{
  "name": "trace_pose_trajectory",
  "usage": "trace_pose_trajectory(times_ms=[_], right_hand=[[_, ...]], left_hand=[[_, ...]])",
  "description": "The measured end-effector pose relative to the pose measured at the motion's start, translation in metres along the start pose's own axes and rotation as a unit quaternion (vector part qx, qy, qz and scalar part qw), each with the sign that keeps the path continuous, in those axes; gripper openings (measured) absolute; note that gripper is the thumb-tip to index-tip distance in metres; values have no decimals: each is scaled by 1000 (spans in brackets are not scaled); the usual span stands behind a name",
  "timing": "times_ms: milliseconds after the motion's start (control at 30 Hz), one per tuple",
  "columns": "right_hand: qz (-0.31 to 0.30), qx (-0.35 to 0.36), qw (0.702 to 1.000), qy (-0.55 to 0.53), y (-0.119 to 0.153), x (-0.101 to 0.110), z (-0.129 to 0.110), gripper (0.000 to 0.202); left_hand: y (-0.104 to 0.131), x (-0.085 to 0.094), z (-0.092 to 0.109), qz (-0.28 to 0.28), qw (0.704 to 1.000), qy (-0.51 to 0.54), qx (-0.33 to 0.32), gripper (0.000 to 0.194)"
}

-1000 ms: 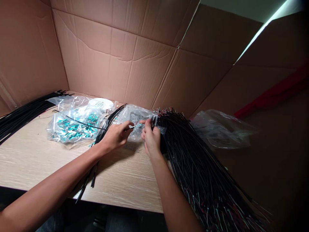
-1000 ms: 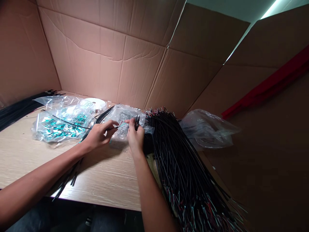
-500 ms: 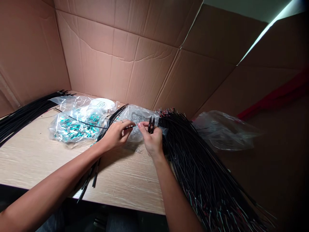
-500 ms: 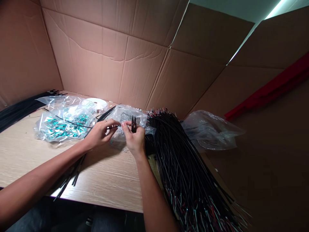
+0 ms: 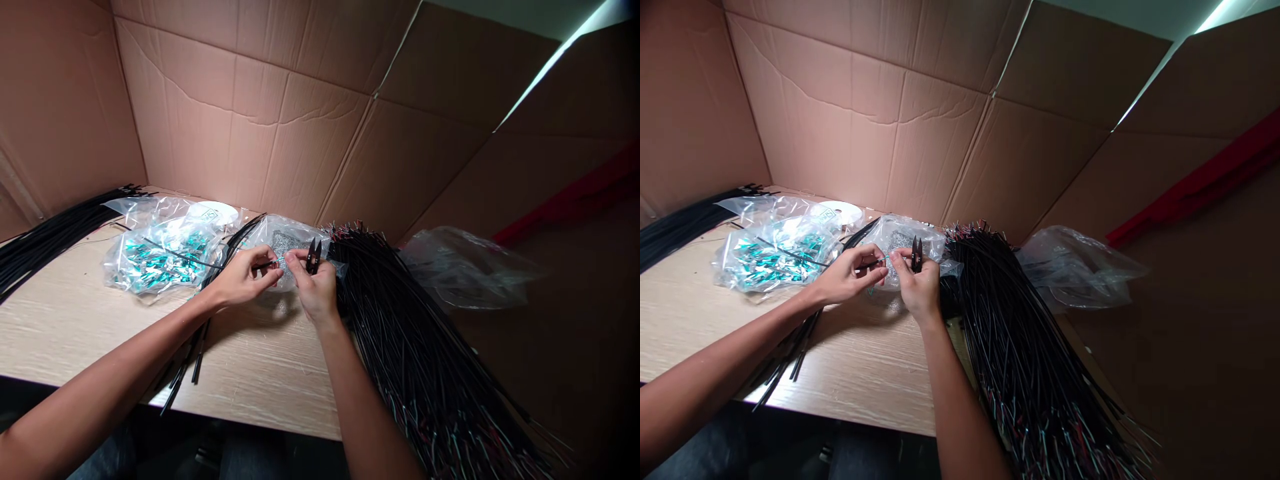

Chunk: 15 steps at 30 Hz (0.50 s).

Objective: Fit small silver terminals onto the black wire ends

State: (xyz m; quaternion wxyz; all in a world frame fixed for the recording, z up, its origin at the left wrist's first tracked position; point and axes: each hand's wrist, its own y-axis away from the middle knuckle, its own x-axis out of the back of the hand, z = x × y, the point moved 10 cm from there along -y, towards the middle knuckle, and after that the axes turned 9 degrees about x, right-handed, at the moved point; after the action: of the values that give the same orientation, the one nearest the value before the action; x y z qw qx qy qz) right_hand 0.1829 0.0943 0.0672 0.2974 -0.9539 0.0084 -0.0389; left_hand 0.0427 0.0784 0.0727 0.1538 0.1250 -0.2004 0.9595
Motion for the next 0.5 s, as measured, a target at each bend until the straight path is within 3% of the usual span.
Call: trace_pose_trajectory(times_ms=[100, 267, 367, 500], right_hand=[[-6, 6, 1000, 1, 1, -1, -3, 25], [-2, 15, 1000, 5, 1, -1, -5, 22], [4, 16, 1000, 6, 0, 0, -4, 22], [13, 10, 1000, -2, -1, 5, 0, 24]], left_hand=[[-1, 6, 1, 30, 999, -25, -15, 17], [0, 12, 9, 72, 982, -164, -67, 22], [-1, 11, 9, 51, 985, -152, -62, 28], [-4, 9, 0, 11, 996, -85, -8, 22]])
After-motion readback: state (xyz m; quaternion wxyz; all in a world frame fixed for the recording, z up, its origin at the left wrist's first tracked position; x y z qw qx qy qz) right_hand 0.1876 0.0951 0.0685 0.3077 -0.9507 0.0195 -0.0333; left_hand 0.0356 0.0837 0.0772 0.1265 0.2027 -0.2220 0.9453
